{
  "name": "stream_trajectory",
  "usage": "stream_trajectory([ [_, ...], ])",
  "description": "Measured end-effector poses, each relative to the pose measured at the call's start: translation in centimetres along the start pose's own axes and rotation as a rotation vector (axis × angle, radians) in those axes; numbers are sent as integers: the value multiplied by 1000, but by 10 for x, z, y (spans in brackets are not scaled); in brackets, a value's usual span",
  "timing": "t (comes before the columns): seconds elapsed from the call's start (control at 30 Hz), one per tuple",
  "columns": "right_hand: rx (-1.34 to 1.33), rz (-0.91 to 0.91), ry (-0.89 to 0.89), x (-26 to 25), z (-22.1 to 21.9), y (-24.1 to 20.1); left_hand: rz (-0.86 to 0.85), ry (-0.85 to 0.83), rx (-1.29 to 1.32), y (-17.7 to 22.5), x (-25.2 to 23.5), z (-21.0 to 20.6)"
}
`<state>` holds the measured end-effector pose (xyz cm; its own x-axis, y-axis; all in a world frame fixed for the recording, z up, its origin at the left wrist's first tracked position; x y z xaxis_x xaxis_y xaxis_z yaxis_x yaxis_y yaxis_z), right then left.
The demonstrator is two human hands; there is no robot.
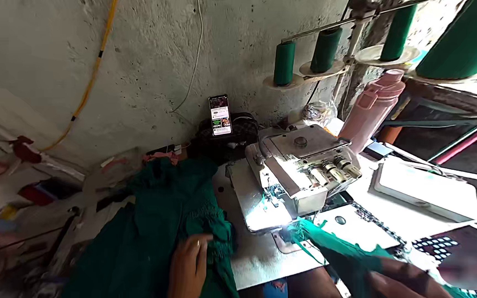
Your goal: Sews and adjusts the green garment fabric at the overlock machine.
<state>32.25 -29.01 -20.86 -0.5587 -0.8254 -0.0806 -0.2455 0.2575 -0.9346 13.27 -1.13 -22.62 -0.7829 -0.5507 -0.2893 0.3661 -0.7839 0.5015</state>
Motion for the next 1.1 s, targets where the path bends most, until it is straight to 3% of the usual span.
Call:
stream_trajectory([
  [0.07,23,-32,99,-11,-1,15,-20,-12,-151,-5,-55,-12],
  [0.17,4,-63,199,-18,2,32,149,-484,-421,-21,-105,-65],
  [0.23,-38,-47,251,-17,9,36,179,-709,-568,-18,-109,-82],
  [0.37,-25,53,331,-11,27,24,91,-825,-488,10,-87,-59],
  [0.47,40,126,202,-14,20,15,-91,-787,-242,42,-59,-14],
  [0.57,144,123,70,-28,-6,21,-409,-511,-60,80,-35,37],
  [0.67,163,124,-12,-47,-36,41,-467,-460,104,104,-17,62],
  [0.8,192,136,-231,-70,-78,74,-432,-473,224,114,0,54],
  [0.93,18,-192,-532,-61,-109,116,-417,-353,201,112,5,28],
  [1.03,-115,-192,-522,-53,-105,118,-399,-279,170,107,3,6],
  [1.1,-9,-79,-380,-56,-90,103,-396,-252,156,106,0,-4],
])
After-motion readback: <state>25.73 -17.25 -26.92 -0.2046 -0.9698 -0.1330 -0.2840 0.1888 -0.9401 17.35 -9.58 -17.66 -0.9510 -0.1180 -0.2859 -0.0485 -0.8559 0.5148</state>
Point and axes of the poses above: each hand's wrist, its own x-axis away from the middle knuckle, its own z-axis out of the back of the hand, y = z × x, the point moved 10 cm from there along -x, towards the middle knuckle
